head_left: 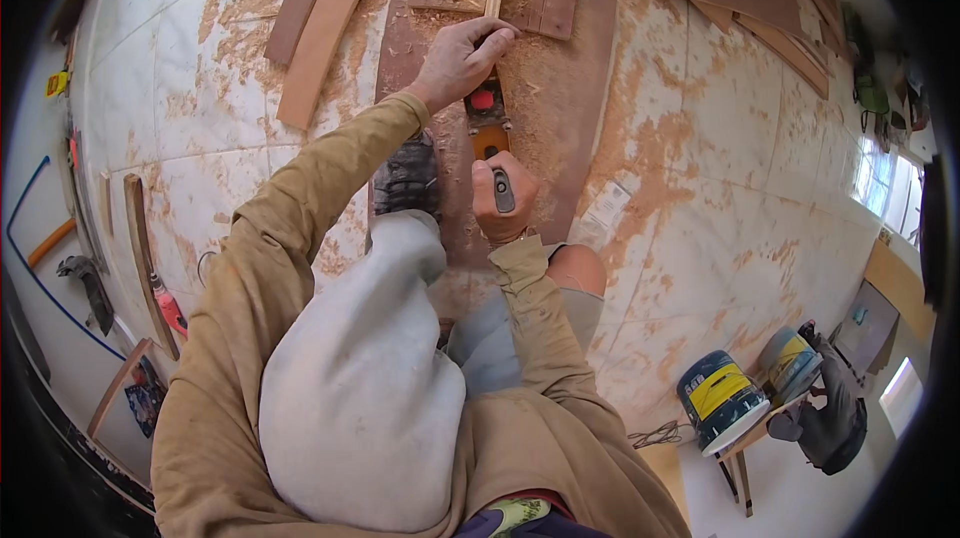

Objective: Use a hand plane to shave and smooth wood strips.

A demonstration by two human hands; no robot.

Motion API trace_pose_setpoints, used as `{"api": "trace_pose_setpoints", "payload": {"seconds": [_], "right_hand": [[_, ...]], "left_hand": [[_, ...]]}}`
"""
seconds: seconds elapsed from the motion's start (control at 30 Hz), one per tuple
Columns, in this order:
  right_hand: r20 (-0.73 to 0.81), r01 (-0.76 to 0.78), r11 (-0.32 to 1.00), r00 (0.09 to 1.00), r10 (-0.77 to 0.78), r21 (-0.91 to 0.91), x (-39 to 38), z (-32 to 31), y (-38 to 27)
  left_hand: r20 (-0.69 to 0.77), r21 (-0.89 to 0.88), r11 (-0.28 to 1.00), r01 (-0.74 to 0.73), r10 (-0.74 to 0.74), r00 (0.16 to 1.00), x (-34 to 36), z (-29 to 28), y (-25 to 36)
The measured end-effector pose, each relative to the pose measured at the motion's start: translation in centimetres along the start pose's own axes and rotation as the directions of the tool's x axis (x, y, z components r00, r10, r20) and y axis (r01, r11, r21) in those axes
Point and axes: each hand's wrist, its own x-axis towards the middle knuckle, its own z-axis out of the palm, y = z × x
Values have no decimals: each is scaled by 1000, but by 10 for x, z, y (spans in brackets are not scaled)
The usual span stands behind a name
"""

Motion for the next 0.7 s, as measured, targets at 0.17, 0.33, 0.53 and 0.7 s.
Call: {"api": "trace_pose_setpoints", "payload": {"seconds": [0.17,0.33,0.53,0.7], "right_hand": [[9,-7,1000,1000,7,7,-40,-5,-11],[10,42,998,999,-41,-46,43,12,-20],[-71,95,995,993,-92,33,148,39,-3],[31,165,986,986,-166,15,-2,-8,-5]], "left_hand": [[-72,-66,990,125,-130,989,-53,13,10],[-122,-28,997,72,-75,990,22,-5,-3],[-121,5,1000,-22,23,992,136,-31,-13],[-117,30,999,33,-29,993,-24,6,14]]}}
